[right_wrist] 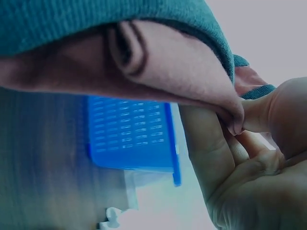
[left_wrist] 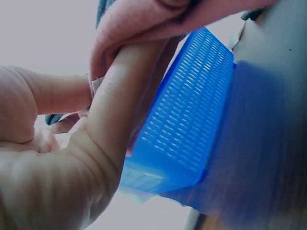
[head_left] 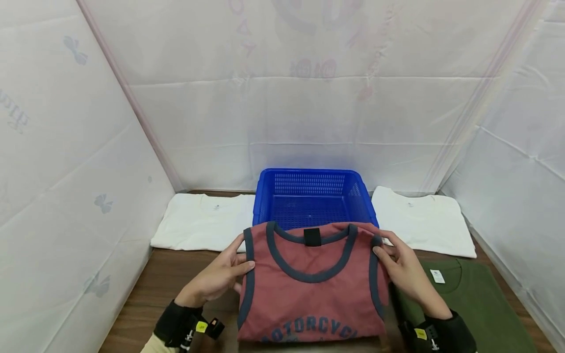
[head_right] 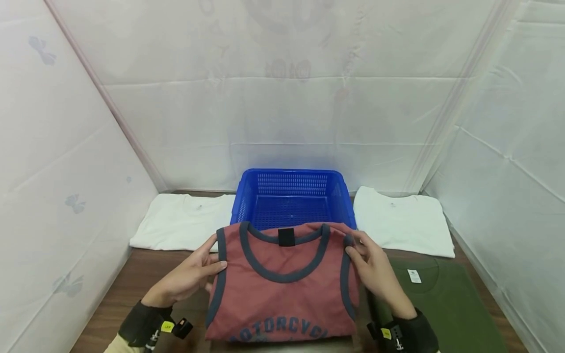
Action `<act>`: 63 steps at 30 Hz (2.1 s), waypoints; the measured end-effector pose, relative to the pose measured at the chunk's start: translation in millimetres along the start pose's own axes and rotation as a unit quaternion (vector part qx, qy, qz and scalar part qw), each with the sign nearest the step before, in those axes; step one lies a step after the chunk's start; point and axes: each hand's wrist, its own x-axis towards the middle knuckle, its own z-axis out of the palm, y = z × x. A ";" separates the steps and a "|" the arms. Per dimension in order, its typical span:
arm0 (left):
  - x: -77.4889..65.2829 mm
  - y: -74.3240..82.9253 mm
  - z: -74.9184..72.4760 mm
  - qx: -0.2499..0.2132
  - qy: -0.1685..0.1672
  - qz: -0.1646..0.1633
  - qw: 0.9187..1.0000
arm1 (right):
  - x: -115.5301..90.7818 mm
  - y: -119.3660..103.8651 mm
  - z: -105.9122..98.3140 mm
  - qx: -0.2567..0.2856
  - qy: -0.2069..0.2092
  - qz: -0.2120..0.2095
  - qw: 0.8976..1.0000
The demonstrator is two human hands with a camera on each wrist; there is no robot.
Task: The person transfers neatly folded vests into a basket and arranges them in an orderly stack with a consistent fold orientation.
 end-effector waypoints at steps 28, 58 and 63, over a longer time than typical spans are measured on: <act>50.5 51.9 -16.1 0.042 0.092 0.047 0.994 | 72.4 -20.3 -34.3 -0.016 0.022 -0.008 1.000; 135.2 99.1 -57.5 0.109 0.182 0.042 0.976 | 176.3 -18.4 -53.5 0.012 0.010 0.050 0.999; 143.9 108.3 -67.6 0.108 0.194 0.038 0.974 | 194.0 -18.6 -54.3 0.026 0.000 0.054 0.998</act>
